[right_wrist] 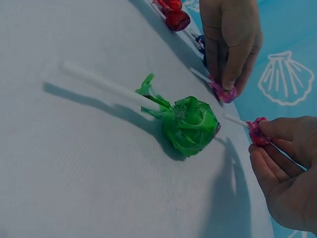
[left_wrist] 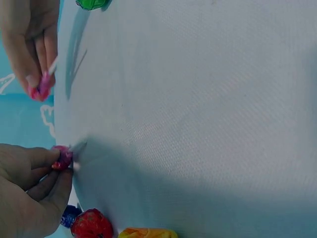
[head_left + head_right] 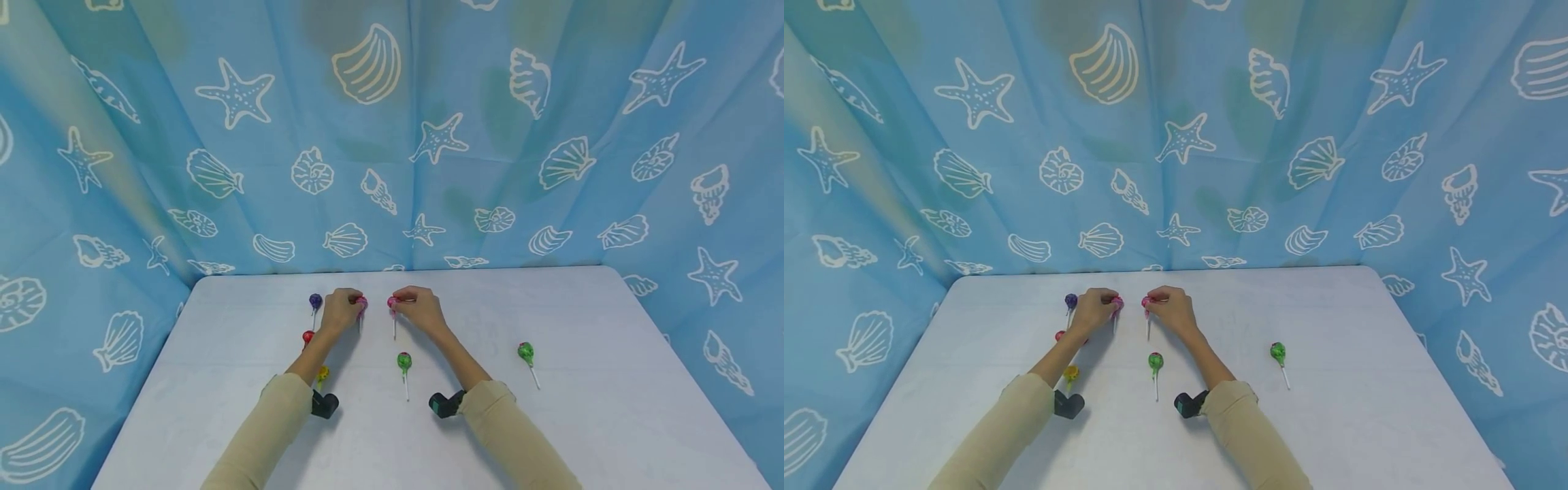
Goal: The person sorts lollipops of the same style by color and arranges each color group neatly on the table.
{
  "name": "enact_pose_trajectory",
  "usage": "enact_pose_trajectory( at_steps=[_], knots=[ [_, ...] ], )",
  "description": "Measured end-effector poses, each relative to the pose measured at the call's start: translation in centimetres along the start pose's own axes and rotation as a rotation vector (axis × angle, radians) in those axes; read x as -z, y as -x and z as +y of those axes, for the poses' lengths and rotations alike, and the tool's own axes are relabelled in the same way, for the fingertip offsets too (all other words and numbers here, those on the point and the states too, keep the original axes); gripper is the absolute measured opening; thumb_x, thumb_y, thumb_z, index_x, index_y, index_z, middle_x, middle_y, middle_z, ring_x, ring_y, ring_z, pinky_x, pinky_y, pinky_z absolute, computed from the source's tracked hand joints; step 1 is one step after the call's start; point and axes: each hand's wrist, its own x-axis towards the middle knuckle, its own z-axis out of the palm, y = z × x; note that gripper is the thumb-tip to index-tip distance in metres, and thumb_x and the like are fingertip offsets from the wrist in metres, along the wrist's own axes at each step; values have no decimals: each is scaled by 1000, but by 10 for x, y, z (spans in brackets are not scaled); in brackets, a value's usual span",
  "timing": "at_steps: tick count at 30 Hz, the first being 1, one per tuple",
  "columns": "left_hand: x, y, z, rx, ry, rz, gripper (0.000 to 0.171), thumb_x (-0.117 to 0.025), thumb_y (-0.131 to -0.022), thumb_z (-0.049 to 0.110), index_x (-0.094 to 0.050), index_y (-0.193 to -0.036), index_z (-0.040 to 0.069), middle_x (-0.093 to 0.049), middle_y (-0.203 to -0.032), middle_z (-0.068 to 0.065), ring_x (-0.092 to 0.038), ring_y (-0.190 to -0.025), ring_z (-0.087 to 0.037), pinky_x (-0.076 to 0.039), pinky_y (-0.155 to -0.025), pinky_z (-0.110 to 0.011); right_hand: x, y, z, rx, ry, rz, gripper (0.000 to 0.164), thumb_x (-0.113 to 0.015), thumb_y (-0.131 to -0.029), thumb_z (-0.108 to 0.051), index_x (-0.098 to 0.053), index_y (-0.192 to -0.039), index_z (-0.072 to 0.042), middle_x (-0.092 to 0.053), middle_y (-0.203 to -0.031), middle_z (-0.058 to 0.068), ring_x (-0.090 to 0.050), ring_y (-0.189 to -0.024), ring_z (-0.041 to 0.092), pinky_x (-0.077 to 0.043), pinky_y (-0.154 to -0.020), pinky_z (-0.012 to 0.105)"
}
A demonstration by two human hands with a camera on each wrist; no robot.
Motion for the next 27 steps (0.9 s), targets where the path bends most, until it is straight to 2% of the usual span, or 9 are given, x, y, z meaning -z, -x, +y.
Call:
enact_pose_trajectory(
  at_steps=[7, 12, 19, 27],
  knots=[
    [-3, -2, -2, -15, -16, 14, 26, -62, -96, 3, -69, -120, -4, -69, -112, -17, -63, -92, -25, -56, -83, -36, -12, -10, 2, 2, 5, -11, 20, -76, -88, -11, -75, -106, -3, -73, -101, 8, -67, -100, 26, -53, -91, 40],
    [-4, -2, -2, -13, -10, 14, 26, -62, -96, 4, -68, -120, -4, -69, -113, -18, -62, -93, -26, -56, -83, -36, -16, -14, 4, 1, 21, -13, 18, -76, -88, -13, -76, -104, -5, -74, -99, 6, -67, -98, 25, -52, -90, 41],
    [-3, 0, 0, 0, -10, 10, 26, -62, -97, 6, -68, -121, -4, -69, -114, -18, -62, -96, -26, -56, -85, -37, -19, -14, 3, 0, -26, -11, 17, -76, -87, -10, -76, -103, -4, -74, -99, 8, -68, -97, 26, -52, -90, 42],
    [-4, -1, -3, -5, 1, 20, 27, -62, -98, 6, -67, -122, -4, -69, -114, -18, -64, -99, -28, -55, -89, -38, -23, -15, 4, -8, -21, -19, 18, -75, -89, -13, -76, -105, -6, -74, -101, 6, -67, -97, 25, -53, -88, 40]
  ],
)
